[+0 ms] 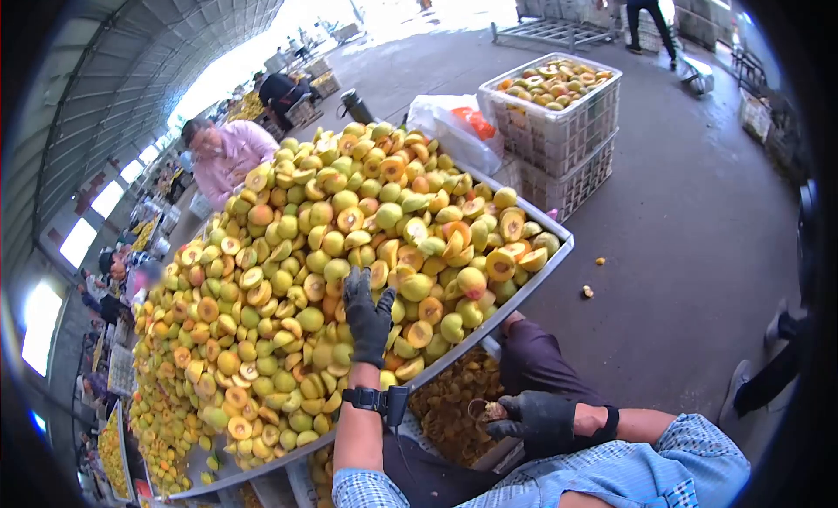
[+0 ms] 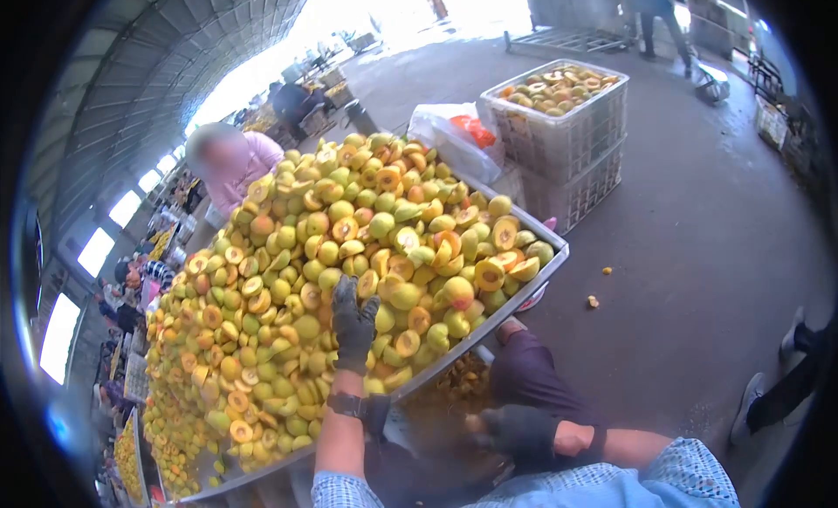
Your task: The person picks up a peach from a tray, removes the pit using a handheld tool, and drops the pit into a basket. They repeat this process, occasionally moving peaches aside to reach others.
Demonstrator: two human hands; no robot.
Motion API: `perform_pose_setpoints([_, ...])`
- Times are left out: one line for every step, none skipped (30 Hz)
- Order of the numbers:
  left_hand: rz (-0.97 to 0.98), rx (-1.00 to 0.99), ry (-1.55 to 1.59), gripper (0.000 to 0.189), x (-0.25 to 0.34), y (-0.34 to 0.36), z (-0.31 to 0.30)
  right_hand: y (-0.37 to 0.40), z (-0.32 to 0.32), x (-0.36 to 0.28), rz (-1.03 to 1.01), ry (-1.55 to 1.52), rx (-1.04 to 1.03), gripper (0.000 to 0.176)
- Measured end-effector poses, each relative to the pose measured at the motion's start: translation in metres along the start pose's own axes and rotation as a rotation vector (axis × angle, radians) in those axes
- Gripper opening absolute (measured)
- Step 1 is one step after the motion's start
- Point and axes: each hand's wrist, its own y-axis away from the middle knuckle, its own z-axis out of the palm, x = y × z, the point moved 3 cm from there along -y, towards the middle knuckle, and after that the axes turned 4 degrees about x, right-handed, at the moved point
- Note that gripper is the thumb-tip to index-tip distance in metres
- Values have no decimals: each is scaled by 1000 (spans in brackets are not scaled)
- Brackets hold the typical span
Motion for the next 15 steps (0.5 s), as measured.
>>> perform_pose_setpoints([9, -22, -62, 62, -8, -14, 24, 3, -4, 0, 99, -204, -33, 28])
perform_pose_setpoints([31, -39, -112, 64, -15, -28, 46, 9, -5, 2, 190, -409, -38, 28])
perform_pose_setpoints([-79, -154, -8, 66, -18, -46, 59, 13, 28, 51, -14, -290, 90, 30])
perform_pose_setpoints([-178, -291, 90, 68, -25, -58, 73, 15, 46, 100, -208, -150, 203, 32])
perform_pose_setpoints([-216, -260, 56, 69, -44, -58, 96, 11, 17, 68, 45, -155, 92, 35])
perform_pose_setpoints([-269, -294, 22, 64, -64, -62, 113, 4, -15, 6, 290, -190, -34, 38])
perform_pose_setpoints([-284, -338, -55, 61, -51, -70, 108, 6, -38, -27, 287, -36, 49, 54])
perform_pose_setpoints([-312, -379, -149, 58, -43, -71, 91, 7, -37, -23, 285, -33, 69, 54])
perform_pose_setpoints([-322, -367, -127, 56, -49, -68, 95, 8, -28, -17, 226, -61, 109, 55])
perform_pose_setpoints([-330, -357, -107, 54, -58, -63, 98, 8, -24, -18, 165, -91, 151, 57])
perform_pose_setpoints([-277, -246, -23, 54, -62, -54, 96, 11, -25, -19, 170, -60, 126, 57])
perform_pose_setpoints([-231, -130, -33, 51, -39, -48, 79, 11, -30, -22, 159, -72, 141, 57])
perform_pose_setpoints([-191, -102, -68, 51, -21, -41, 65, 12, -32, -22, 253, -111, 60, 51])
perform_pose_setpoints([-166, -78, -108, 51, -10, -29, 52, 13, -27, -19, 348, -154, -39, 46])
perform_pose_setpoints([-120, 25, -21, 55, -4, -12, 39, 11, -13, 1, 287, -136, -63, 48])
